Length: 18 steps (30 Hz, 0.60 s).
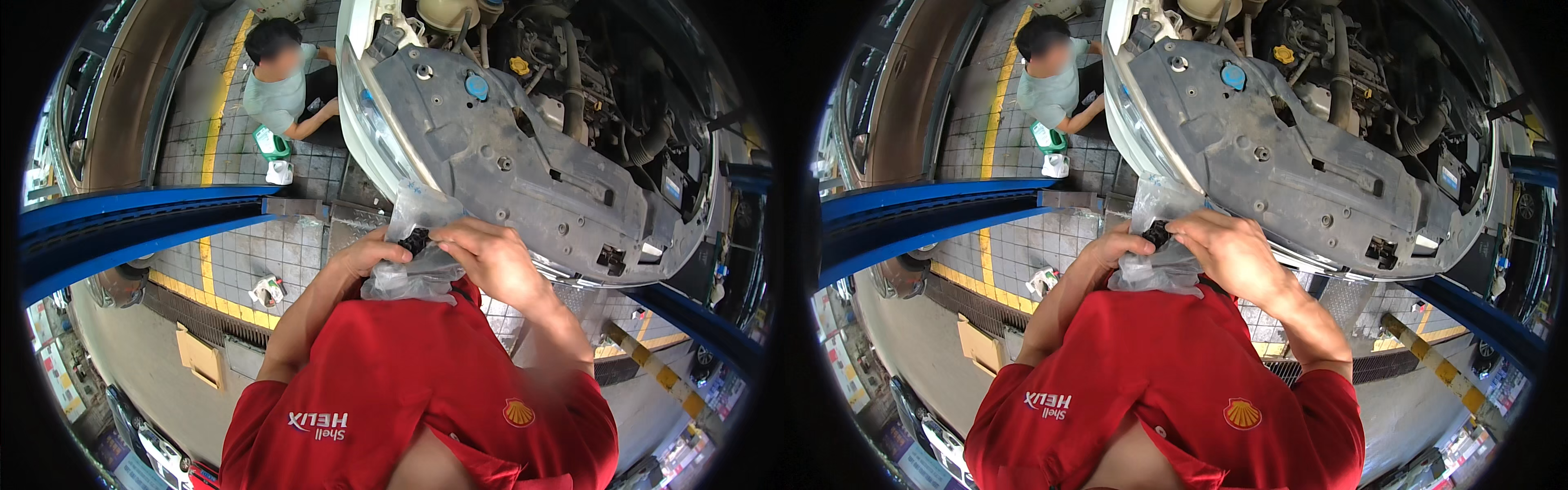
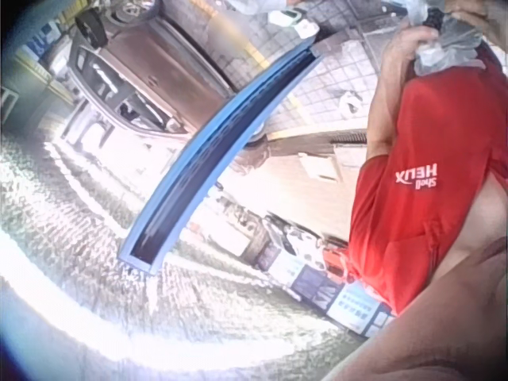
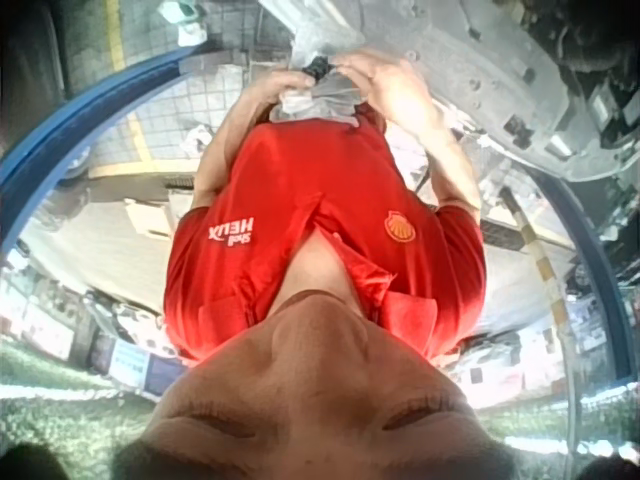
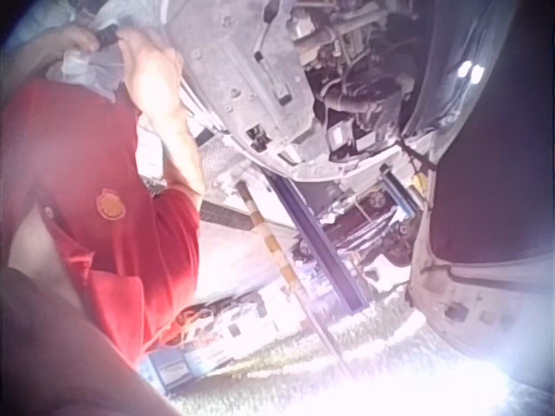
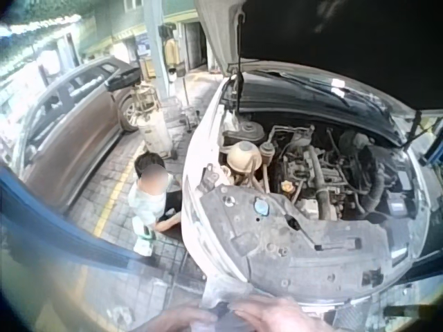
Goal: The person installs plastic fasteners into the front bumper area of a white car. They retrieve fasteners from a plastic bag and insert them into holes on the car's front cover, then walk around the garage.
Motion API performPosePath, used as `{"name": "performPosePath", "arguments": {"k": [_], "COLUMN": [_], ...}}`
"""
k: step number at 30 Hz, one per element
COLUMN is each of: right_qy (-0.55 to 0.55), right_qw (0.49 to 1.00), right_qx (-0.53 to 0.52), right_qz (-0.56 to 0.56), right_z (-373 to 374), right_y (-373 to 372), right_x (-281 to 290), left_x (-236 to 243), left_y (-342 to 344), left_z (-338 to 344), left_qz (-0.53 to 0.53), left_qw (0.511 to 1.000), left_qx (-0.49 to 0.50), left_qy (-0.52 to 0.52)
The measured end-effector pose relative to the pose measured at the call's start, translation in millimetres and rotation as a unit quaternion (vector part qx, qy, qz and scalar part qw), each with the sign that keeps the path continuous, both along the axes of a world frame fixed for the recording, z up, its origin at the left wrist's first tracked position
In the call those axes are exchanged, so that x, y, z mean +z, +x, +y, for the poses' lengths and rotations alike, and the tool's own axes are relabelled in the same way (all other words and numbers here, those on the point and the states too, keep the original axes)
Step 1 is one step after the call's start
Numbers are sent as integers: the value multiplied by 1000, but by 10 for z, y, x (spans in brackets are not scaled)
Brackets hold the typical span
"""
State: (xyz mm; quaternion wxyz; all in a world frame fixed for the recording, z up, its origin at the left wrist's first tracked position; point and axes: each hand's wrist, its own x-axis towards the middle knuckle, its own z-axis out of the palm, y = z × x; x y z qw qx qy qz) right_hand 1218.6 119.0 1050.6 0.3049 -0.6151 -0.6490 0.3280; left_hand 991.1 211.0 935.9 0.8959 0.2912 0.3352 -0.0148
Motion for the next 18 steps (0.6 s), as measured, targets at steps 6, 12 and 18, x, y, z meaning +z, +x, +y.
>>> {"name": "performPosePath", "arguments": {"k": [6,12,18], "right_qy": [-6,-5,-32], "right_qw": [984,986,988], "right_qx": [45,24,1], "right_qz": [-173,-164,-153], "right_z": [139,254,364], "right_y": [33,-12,-20], "right_x": [-170,-198,-111], "left_x": [-62,-69,-20], "left_y": [88,116,111], "left_z": [46,106,245], "left_qz": [-23,-41,-60], "left_qw": [1000,999,998], "left_qx": [7,29,24], "left_qy": [19,5,-21]}}
